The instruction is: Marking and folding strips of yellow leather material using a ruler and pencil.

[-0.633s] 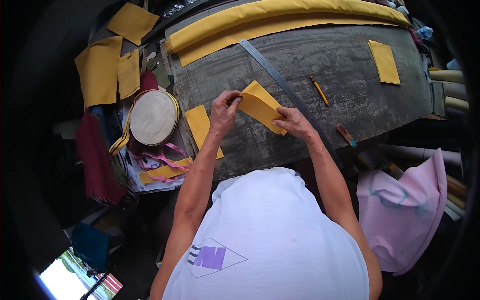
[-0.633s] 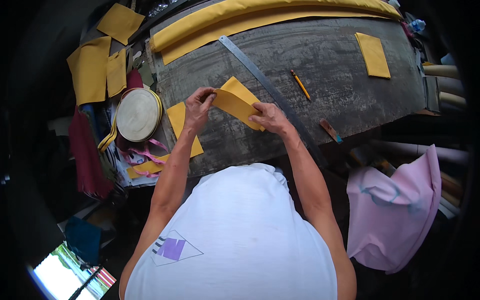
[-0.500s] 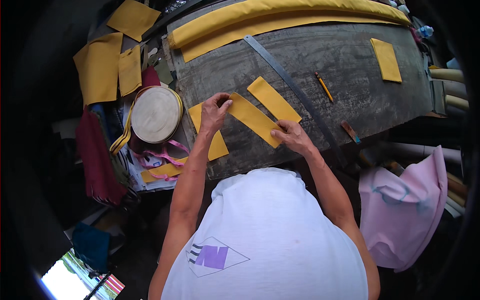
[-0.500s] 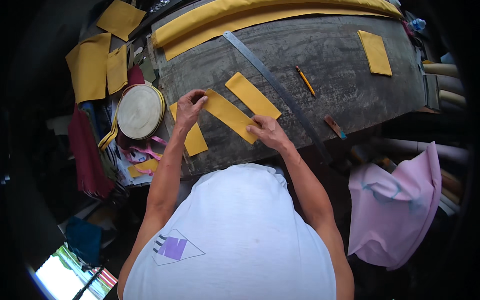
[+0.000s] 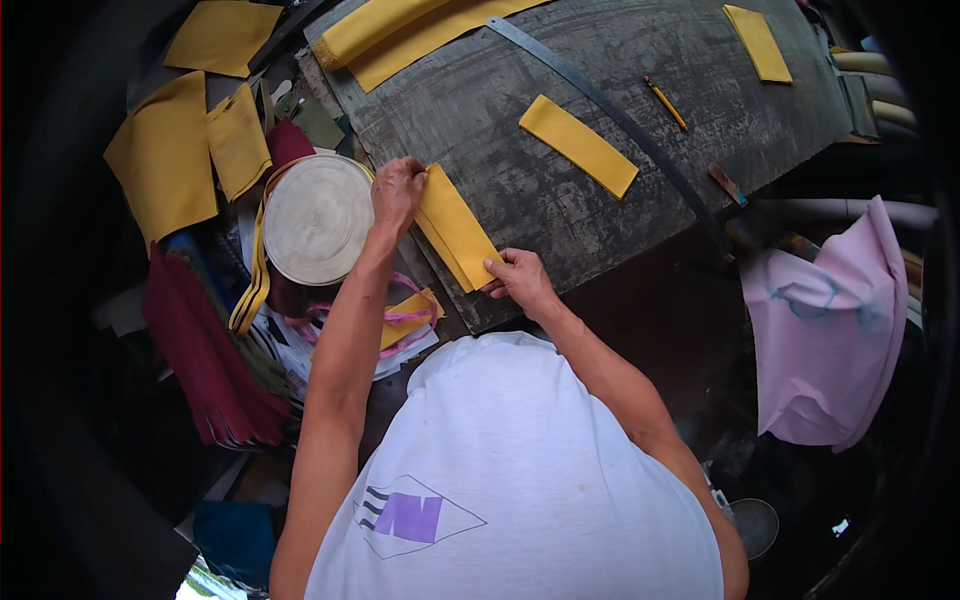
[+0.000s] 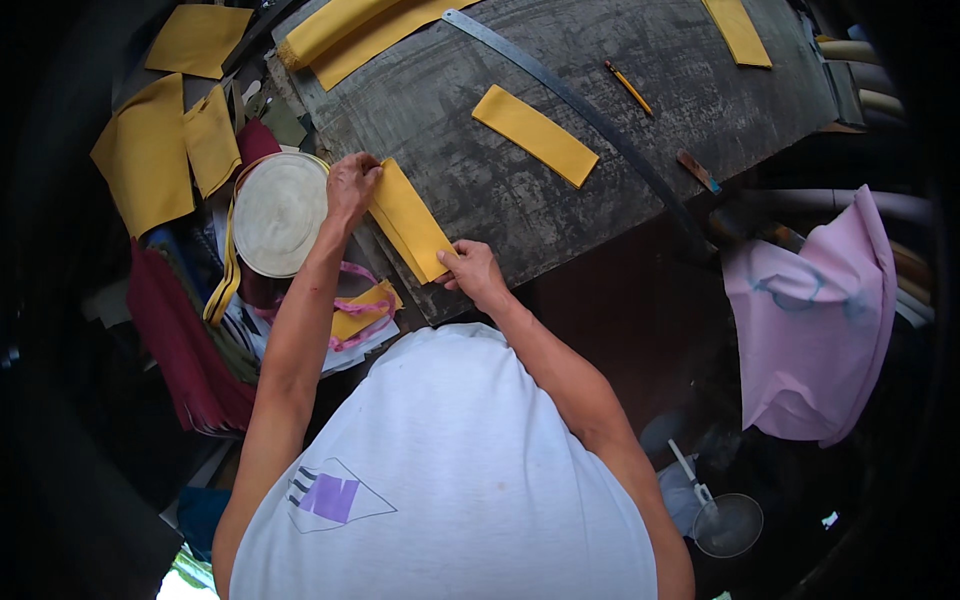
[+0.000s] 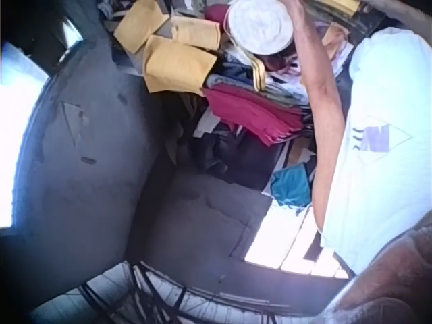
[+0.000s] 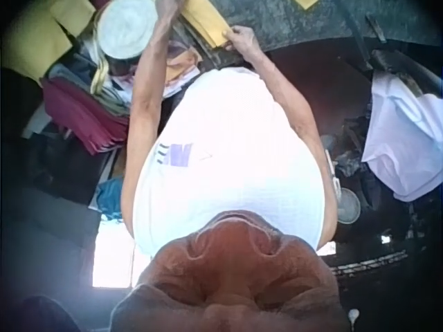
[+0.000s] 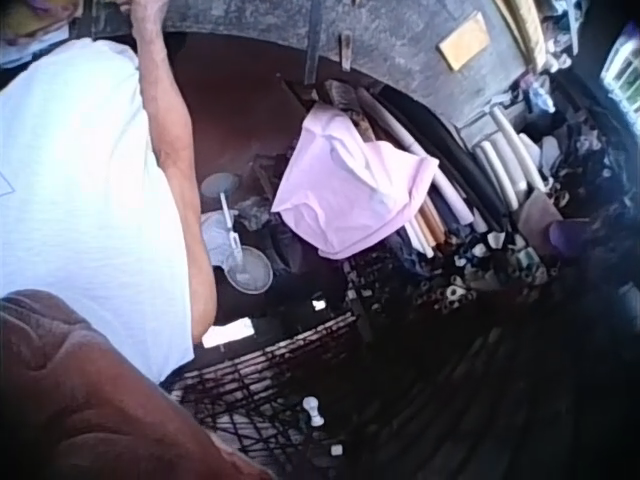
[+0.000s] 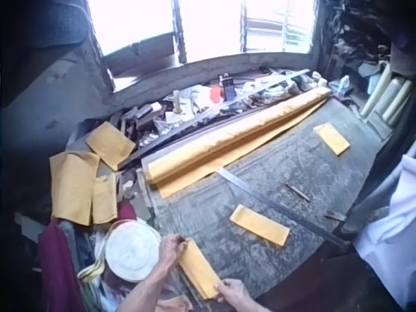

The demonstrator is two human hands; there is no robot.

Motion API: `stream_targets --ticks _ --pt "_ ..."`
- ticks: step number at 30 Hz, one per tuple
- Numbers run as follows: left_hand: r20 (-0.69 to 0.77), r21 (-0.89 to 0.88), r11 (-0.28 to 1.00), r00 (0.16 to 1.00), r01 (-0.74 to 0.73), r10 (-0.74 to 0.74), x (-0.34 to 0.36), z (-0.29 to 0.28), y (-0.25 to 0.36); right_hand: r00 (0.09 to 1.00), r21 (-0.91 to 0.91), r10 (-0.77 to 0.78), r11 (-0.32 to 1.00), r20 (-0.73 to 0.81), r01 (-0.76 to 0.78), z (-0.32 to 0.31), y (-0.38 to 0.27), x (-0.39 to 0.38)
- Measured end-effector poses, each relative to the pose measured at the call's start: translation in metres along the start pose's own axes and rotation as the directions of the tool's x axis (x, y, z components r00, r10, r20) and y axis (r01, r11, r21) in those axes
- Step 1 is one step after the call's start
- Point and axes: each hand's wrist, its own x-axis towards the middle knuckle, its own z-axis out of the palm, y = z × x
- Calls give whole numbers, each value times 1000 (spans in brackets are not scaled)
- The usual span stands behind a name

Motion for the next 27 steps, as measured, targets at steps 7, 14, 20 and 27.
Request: stream_targets --ticks 7,14,20,27 --pt "84 -200 977 995 69 -53 4 0 -14 989 -54 -70 997 -127 63 11 8 -4" --pt "76 -148 989 997 23 -11 3 -3 -12 985 -74 -65 996 -162 54 13 12 -2" --pt "49 -189 981 999 30 -21 3 1 -14 978 -95 -97 992 -184 80 15 13 -3" --pt "-17 -97 994 999 -46 45 0 6 -15 967 62 15 998 -254 1 18 20 -15"
